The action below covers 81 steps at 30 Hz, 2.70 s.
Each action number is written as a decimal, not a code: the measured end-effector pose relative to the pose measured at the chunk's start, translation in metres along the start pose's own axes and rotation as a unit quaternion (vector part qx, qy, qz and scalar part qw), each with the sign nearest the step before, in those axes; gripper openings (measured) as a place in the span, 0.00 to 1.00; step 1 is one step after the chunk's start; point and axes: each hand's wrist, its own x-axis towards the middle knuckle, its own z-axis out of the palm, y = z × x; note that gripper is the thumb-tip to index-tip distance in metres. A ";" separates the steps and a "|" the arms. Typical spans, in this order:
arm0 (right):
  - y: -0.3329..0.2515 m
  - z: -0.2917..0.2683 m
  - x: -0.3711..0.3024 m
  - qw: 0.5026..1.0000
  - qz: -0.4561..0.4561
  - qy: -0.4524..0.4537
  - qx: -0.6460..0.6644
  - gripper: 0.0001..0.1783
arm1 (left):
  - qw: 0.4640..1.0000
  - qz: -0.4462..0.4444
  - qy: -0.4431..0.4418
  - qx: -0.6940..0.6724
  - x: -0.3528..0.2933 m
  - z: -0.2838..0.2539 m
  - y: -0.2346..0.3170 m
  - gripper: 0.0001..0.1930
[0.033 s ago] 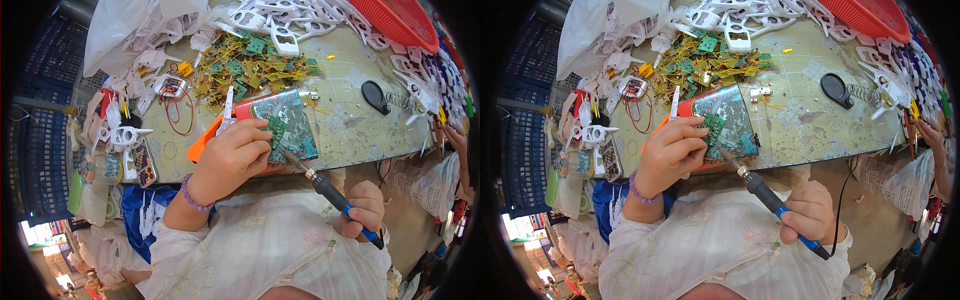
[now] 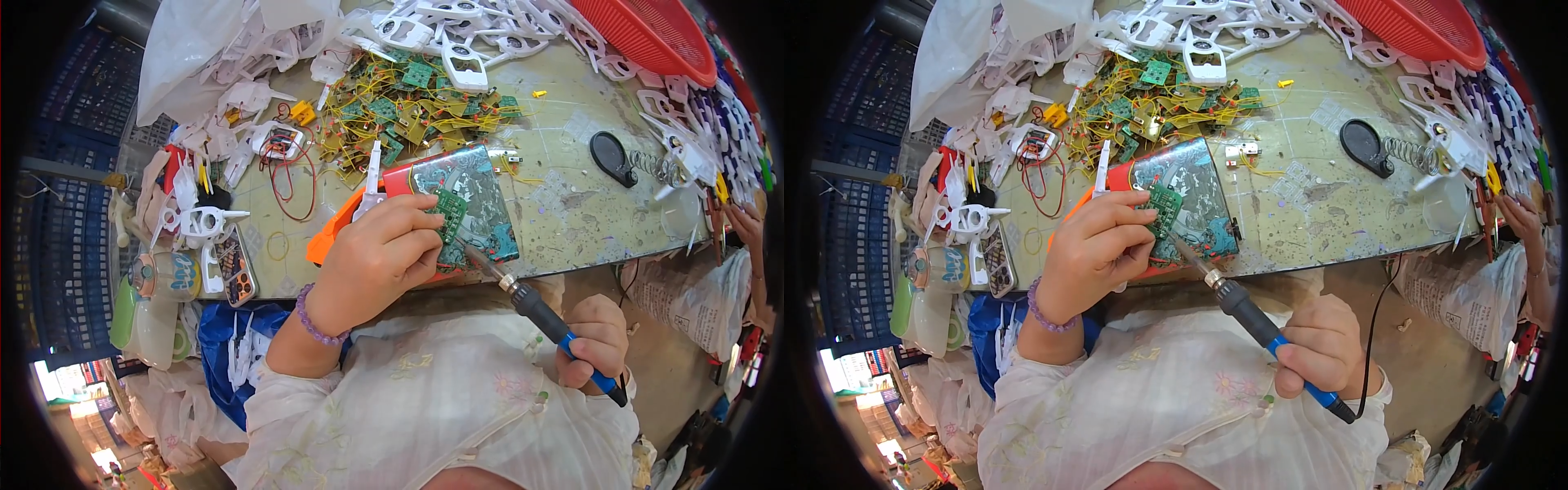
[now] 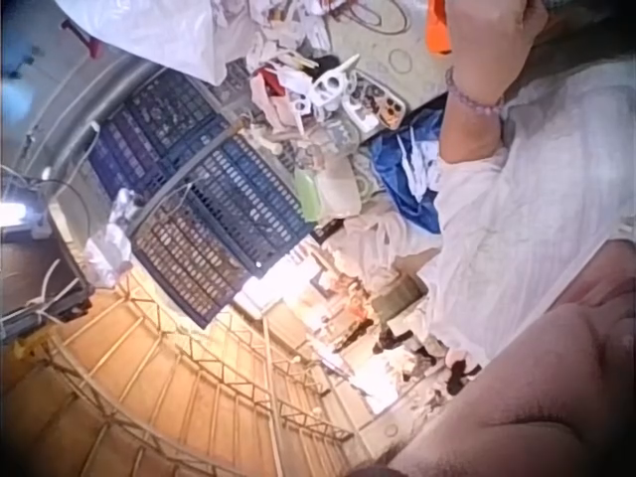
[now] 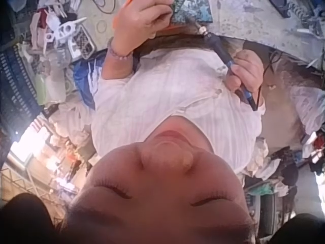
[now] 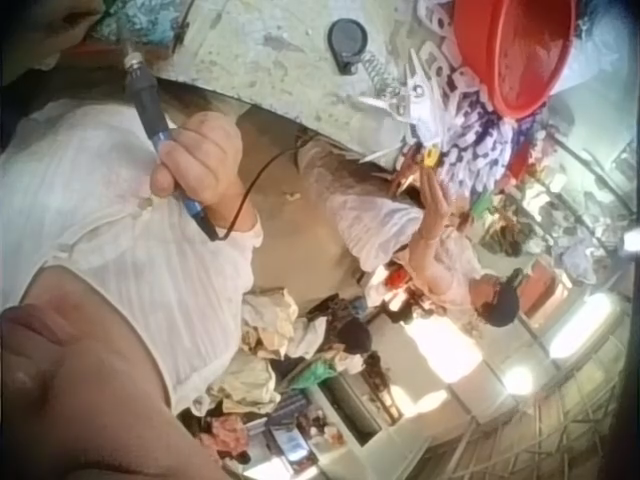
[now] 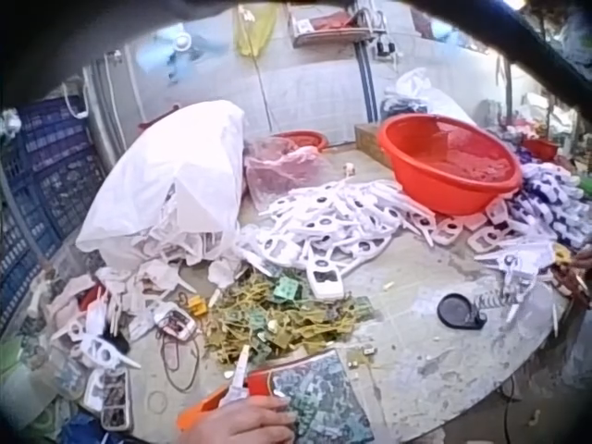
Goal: Soldering wires and assembling electronic components into a toy shell.
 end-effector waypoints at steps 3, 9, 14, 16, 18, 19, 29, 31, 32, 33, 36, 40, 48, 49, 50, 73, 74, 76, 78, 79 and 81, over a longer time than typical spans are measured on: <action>0.002 -0.002 -0.004 0.999 0.011 0.032 0.003 0.15 | 1.000 0.003 -0.001 0.002 0.001 -0.001 0.000 0.08; 0.008 -0.001 -0.006 0.989 0.044 0.135 -0.032 0.18 | 1.000 0.015 -0.005 -0.012 0.000 -0.004 -0.002 0.09; 0.009 -0.007 -0.008 0.985 0.068 0.156 -0.040 0.17 | 0.998 0.033 0.007 -0.052 -0.002 -0.019 -0.004 0.10; 0.009 -0.008 -0.008 0.982 0.086 0.164 -0.041 0.17 | 0.999 0.027 -0.031 -0.014 -0.006 -0.026 -0.003 0.12; 0.011 -0.007 -0.012 0.981 0.086 0.171 -0.029 0.17 | 0.998 0.047 -0.030 0.002 -0.005 -0.024 -0.002 0.11; 0.012 -0.006 -0.013 0.980 0.086 0.178 -0.016 0.17 | 0.997 0.065 -0.029 0.018 -0.005 -0.023 -0.002 0.10; 0.015 0.010 -0.010 0.976 0.104 0.191 0.003 0.17 | 0.999 0.024 0.012 -0.040 -0.009 -0.004 -0.007 0.09; 0.015 0.011 -0.011 0.977 0.105 0.185 0.020 0.17 | 0.999 0.004 0.050 -0.017 -0.010 -0.002 -0.003 0.08; 0.015 0.012 -0.011 0.977 0.106 0.185 0.021 0.17 | 0.999 0.004 0.050 -0.017 -0.011 -0.001 -0.002 0.08; 0.014 0.012 -0.011 0.978 0.105 0.177 0.022 0.17 | 0.998 0.001 0.055 -0.018 -0.011 -0.001 -0.001 0.08; 0.014 0.012 -0.011 0.979 0.110 0.170 0.027 0.16 | 0.997 -0.005 0.066 -0.025 -0.011 0.002 -0.001 0.08; 0.013 0.011 -0.011 0.979 0.119 0.166 0.029 0.16 | 0.996 0.001 0.078 -0.043 -0.010 0.005 -0.002 0.09; 0.012 0.008 -0.008 0.980 0.121 0.150 0.048 0.16 | 0.988 -0.120 0.073 -0.069 -0.002 0.006 0.014 0.06; 0.012 0.007 -0.008 0.981 0.124 0.142 0.048 0.17 | 0.988 -0.124 0.062 -0.061 -0.001 0.005 0.015 0.06; 0.012 0.007 -0.007 0.981 0.126 0.142 0.047 0.17 | 0.989 -0.128 0.051 -0.053 0.000 0.004 0.015 0.06; 0.012 0.006 -0.007 0.989 0.107 0.055 0.082 0.16 | 0.994 -0.108 0.004 -0.006 0.004 0.001 0.015 0.07; 0.012 0.006 -0.007 0.990 0.105 0.055 0.080 0.16 | 0.994 -0.105 0.004 -0.008 0.004 0.001 0.014 0.07; 0.011 0.007 -0.006 0.990 0.107 0.058 0.076 0.16 | 0.994 -0.106 0.009 -0.004 0.004 0.001 0.017 0.07; 0.010 0.008 -0.005 0.991 0.098 0.054 0.070 0.16 | 0.994 -0.109 0.014 -0.001 0.004 0.000 0.018 0.07; 0.009 0.008 -0.005 0.992 0.092 0.050 0.065 0.16 | 0.995 -0.100 0.013 0.005 0.003 0.000 0.017 0.08; 0.010 0.008 -0.003 0.993 0.086 0.050 0.065 0.16 | 0.996 -0.092 0.011 0.010 0.003 0.000 0.016 0.08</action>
